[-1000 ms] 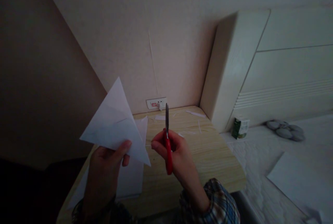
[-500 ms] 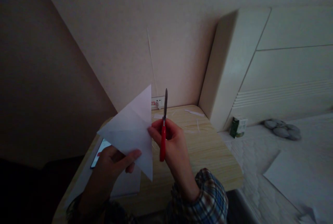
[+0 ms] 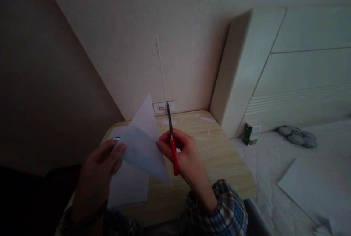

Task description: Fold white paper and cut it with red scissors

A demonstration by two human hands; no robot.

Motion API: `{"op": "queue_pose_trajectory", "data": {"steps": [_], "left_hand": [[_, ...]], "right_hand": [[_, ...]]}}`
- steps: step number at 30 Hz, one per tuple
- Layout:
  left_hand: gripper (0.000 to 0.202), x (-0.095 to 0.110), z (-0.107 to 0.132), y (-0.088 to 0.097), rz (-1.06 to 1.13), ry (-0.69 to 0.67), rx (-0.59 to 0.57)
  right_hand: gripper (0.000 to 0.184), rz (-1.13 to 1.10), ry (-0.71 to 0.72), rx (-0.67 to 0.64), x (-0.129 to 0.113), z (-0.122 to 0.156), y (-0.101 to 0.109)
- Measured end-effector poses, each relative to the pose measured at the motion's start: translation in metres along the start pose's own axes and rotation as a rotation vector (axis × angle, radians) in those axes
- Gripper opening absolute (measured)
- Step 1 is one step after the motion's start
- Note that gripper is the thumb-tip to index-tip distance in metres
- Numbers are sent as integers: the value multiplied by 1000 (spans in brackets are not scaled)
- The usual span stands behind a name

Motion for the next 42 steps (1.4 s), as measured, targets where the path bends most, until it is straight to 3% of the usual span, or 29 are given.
{"op": "queue_pose_trajectory", "data": {"steps": [6,13,20,28,32,39,42], "left_hand": [[18,0,2,3,-41,-8,9],[18,8,3,9,-222,-5,-175],[21,11,8,8,-321,6,-212],[24,9,13,4,-212,193,-205],[25,11,14,1,-225,223,-216],[28,9,7,11,-60,264,-92],[30,9,5,12,13,284,-26]], "right_hand": [[11,5,21,6,-1,2,1],[12,89,11,-15,-8,-1,6],[15,141,8,-52,-7,-3,8],[14,133,-6,-62,-7,-3,6],[14,106,-19,-77,-6,-4,6],[13,115,-60,78,-3,-5,25],[14,139,-76,59,-1,-4,30]]}}
Point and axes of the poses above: each hand's wrist, its own z-axis away from the middle knuckle, its own y-axis out of the back of the hand, x = y × z, the point moved 2 cm from there along -z, towards the middle knuckle, and after that the axes turned 10 degrees about x, right-handed, at the moved point
